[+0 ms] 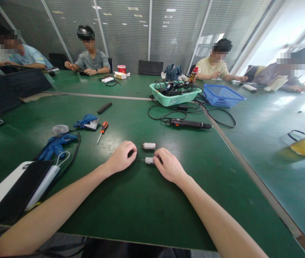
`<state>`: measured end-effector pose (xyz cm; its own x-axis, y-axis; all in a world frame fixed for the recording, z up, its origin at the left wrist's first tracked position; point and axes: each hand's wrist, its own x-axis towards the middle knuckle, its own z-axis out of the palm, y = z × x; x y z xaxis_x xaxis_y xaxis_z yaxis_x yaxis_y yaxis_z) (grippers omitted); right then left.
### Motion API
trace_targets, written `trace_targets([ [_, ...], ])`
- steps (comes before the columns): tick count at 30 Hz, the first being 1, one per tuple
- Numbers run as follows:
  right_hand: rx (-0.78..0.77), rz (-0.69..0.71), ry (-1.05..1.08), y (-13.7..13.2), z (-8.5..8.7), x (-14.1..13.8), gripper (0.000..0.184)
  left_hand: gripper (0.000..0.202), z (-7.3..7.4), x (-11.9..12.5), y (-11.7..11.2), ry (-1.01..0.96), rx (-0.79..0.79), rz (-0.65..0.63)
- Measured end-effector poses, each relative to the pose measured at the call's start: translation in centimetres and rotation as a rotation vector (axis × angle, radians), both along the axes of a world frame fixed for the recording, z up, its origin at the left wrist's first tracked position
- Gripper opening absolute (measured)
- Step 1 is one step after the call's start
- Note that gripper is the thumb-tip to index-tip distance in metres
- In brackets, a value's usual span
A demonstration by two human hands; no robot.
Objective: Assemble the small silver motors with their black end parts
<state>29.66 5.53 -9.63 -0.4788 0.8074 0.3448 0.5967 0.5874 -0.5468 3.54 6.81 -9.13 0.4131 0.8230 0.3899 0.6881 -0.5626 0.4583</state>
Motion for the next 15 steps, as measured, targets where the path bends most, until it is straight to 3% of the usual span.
trace_targets([
  [9,0.106,-0.054,0.060,-0.21,0.12,0.08,0.025,0.016,-0.22,-0.43,-0.03,0.213,-0.078,0.093],
  [15,0.117,-0.056,0.045,0.01,-0.28,0.03,0.025,0.017,-0.33,-0.43,0.09,0.323,-0.053,0.066],
])
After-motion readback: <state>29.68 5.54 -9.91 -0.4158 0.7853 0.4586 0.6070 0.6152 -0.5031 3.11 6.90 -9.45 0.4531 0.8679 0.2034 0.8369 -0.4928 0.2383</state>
